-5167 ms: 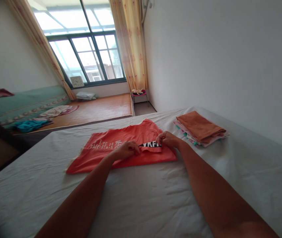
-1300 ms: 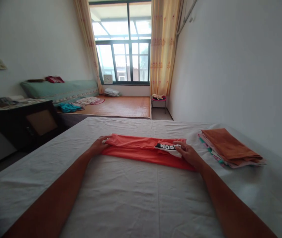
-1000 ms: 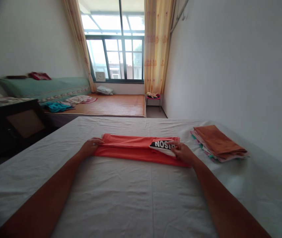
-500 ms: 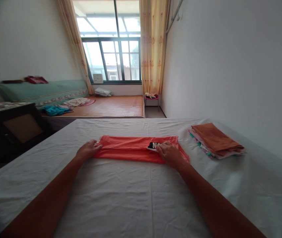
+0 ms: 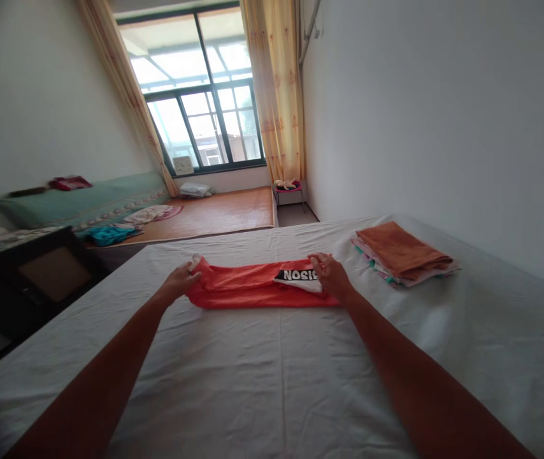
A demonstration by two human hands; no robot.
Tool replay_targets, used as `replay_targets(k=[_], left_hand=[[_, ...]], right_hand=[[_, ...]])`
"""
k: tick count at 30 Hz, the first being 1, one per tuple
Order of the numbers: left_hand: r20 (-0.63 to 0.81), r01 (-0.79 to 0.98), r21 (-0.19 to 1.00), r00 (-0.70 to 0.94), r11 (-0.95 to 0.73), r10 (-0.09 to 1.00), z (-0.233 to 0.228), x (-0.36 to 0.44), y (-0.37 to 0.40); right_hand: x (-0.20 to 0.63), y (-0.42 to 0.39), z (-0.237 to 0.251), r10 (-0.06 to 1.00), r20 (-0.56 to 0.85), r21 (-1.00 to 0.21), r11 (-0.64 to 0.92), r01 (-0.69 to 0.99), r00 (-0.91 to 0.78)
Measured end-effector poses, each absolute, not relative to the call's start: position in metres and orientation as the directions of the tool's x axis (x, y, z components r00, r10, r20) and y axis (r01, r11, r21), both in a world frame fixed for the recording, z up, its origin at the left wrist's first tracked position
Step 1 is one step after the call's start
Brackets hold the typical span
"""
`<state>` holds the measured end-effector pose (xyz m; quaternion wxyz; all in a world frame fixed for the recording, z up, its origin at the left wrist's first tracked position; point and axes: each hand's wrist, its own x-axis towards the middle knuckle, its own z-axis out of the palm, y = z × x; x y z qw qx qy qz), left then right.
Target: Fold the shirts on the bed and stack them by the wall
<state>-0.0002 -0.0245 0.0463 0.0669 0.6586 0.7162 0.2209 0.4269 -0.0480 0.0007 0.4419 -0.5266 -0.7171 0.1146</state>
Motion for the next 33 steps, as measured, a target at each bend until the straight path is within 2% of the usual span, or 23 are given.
replay_targets(k=[3, 6, 9, 17, 21, 24, 27, 30, 33], left_hand=[[0.177, 0.947, 0.322, -0.062, 0.002, 0.982, 0.067, 0.023, -0.022], [0.166, 0.981, 0.194, -0.051, 0.018, 0.985, 0.074, 0.042, -0.025], [0.171, 0.996, 0.078, 0.028, -0.042, 0.985, 0.067, 0.064, -0.03], [0.162, 0.98, 0.064, 0.178, -0.191, 0.971, 0.026, 0.14, -0.042], [0.127, 0.926, 0.202, 0.297, -0.318, 0.946, 0.025, 0.14, -0.042], [0.204, 0.957, 0.247, 0.101, -0.151, 0.974, 0.029, 0.109, -0.035], [0.122, 0.96, 0.277, -0.071, 0.034, 0.99, 0.022, 0.078, -0.03], [-0.002, 0.876, 0.474, -0.102, 0.091, 0.995, 0.011, 0.069, -0.031], [-0.088, 0.675, 0.728, -0.078, 0.117, 0.993, 0.013, 0.08, -0.035]], right_hand=[[0.442, -0.046, 0.0, 0.887, 0.462, -0.681, 0.338, 0.649, 0.023], [0.449, -0.044, -0.003, 0.889, 0.457, -0.655, 0.309, 0.69, 0.036], [0.45, -0.042, -0.005, 0.887, 0.462, -0.622, 0.307, 0.72, 0.02], [0.447, -0.039, -0.013, 0.872, 0.482, -0.571, 0.383, 0.726, -0.081], [0.449, -0.038, -0.013, 0.872, 0.477, -0.537, 0.39, 0.748, -0.113], [0.451, -0.038, -0.01, 0.872, 0.485, -0.553, 0.36, 0.752, -0.061], [0.455, -0.039, -0.006, 0.87, 0.493, -0.58, 0.318, 0.75, 0.013], [0.459, -0.039, -0.004, 0.87, 0.485, -0.623, 0.273, 0.733, 0.089], [0.464, -0.039, -0.002, 0.859, 0.485, -0.673, 0.245, 0.698, 0.167]])
